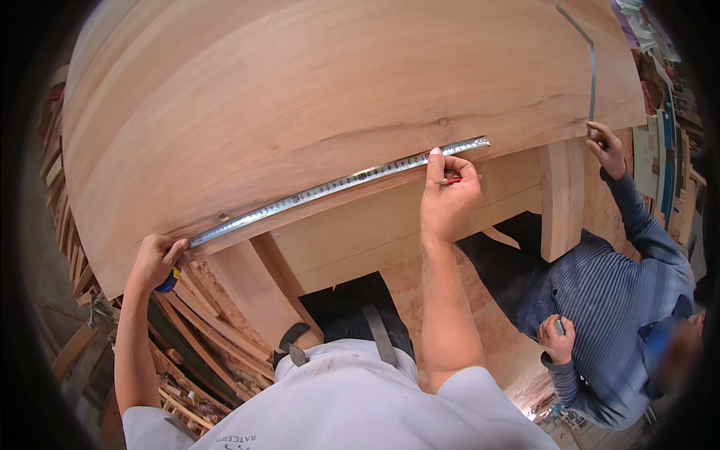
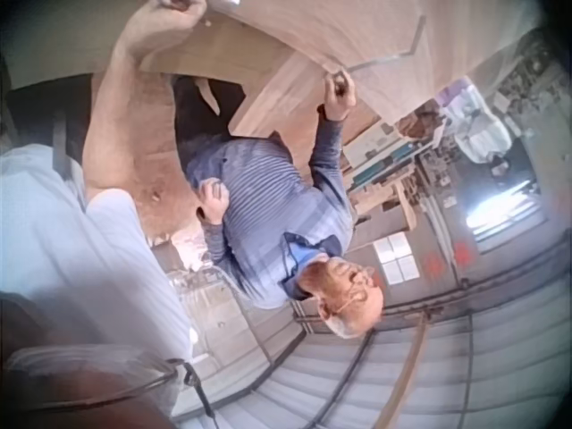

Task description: The person uses a tape measure and pencil to mark measurements on a large wooden panel. They repeatedly measure and mark along the curved edge while another person works nearby.

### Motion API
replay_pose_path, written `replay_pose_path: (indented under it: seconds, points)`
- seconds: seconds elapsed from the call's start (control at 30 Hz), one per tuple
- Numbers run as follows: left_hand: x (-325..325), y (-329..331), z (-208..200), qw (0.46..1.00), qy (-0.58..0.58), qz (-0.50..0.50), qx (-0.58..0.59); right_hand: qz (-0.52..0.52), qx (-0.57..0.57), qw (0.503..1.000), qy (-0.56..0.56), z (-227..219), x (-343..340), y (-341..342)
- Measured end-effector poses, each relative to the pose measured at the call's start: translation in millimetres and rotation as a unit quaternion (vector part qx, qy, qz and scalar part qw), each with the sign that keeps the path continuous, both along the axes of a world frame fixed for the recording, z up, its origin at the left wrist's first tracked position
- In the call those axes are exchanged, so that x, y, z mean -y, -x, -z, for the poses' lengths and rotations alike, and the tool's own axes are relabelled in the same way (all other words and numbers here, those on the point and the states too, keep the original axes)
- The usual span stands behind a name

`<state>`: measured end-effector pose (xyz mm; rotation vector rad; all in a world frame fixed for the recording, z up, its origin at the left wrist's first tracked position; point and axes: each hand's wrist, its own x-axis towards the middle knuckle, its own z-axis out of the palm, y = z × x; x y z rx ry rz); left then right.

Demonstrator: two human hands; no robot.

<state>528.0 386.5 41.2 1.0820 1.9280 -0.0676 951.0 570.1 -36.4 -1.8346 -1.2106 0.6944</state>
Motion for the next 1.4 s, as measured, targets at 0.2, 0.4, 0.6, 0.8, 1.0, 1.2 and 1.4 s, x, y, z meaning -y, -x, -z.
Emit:
replay_pose_path:
  seconds: [0.2, 0.4, 0.6, 0.8, 1.0, 1.2, 1.4]
  points:
    - [7, 2, -2, 1.0, 0.002, -0.004, -0.001, -0.004, 0.071, 0.997, 0.011, 2, 1, 4]
    - [20, 24, 15, 0.997, -0.028, 0.075, -0.017, -0.017, 0.032, 0.999, -0.003, 25, 2, -8]
    - [40, 34, 3, 0.996, 0.036, 0.042, -0.072, -0.029, 0.078, 0.996, 0.032, 55, -15, -34]
    - [72, 61, -10, 0.998, 0.006, 0.047, -0.051, -0.016, -0.024, 0.995, 0.097, 71, -38, -64]
    - [152, 178, -33, 0.997, 0.027, 0.004, -0.072, -0.003, -0.033, 0.995, 0.095, 63, -42, -63]
    - [234, 293, -37, 0.99, 0.083, -0.049, -0.103, -0.005, -0.013, 0.991, 0.13, 47, -38, -58]
    - [245, 305, -11, 0.989, 0.069, 0.002, -0.134, 0.011, -0.007, 0.989, 0.149, 43, -43, -63]
